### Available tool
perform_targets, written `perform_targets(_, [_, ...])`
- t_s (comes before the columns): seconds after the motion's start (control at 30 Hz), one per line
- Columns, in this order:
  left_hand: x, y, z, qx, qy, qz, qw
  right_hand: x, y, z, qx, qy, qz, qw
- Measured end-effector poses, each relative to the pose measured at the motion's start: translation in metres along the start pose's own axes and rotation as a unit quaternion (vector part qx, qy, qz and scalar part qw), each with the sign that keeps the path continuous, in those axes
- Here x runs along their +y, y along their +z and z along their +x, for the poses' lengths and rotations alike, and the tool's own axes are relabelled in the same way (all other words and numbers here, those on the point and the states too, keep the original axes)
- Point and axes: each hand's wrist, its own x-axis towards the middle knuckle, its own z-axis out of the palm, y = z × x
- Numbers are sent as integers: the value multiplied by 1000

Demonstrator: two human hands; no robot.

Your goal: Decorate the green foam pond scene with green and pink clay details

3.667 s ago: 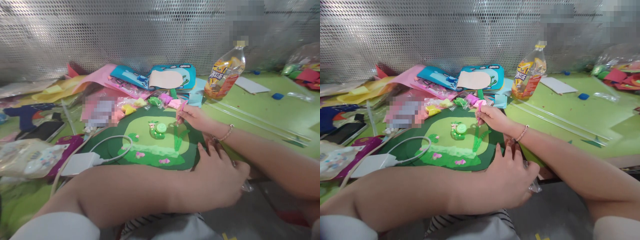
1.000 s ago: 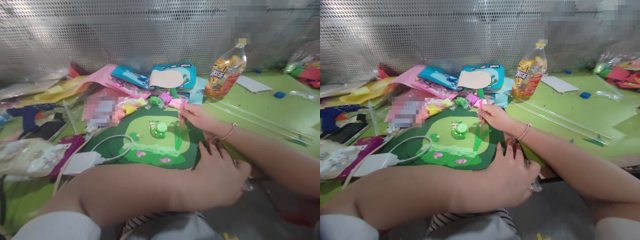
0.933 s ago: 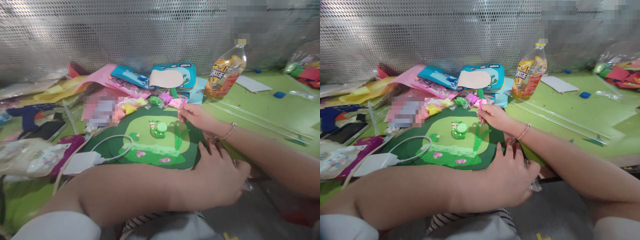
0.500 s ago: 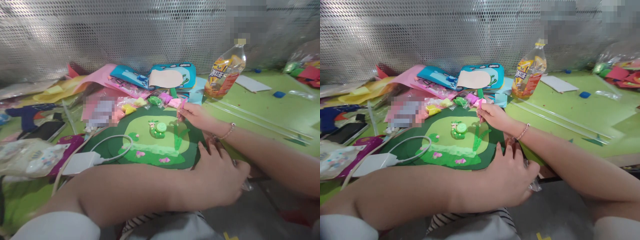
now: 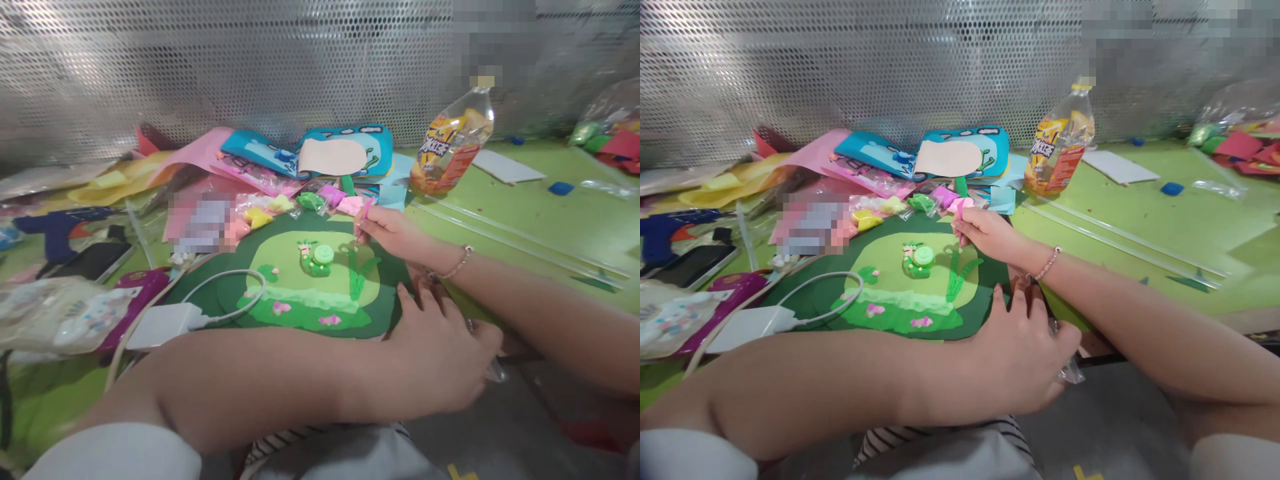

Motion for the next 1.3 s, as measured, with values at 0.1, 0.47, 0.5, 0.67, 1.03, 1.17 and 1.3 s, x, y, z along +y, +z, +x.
perform_targets(0.1, [0,0,0,-2,1,5,1000,1,0,0,5,0,4,1000])
perform_targets(0.47, [0,1,0,-4,0,1,1000,-1,0,0,-2,3,9,1000])
perform_targets(0.5, [0,1,0,-8,-2,1,1000,-1,0,0,-3,5,10,1000])
perform_targets(0.67, [-1,-1,1,-14,1,-6,1000,-1,0,0,-2,9,9,1000])
perform_targets(1.03, [0,2,0,3,0,-7,1000,-1,0,0,6,10,5,1000])
perform_targets(1.17, [0,3,0,13,1,-5,1000,-3,-1,0,16,20,-6,1000])
perform_targets(1.3, [0,3,0,5,3,-8,1000,-5,-1,0,8,29,-11,999])
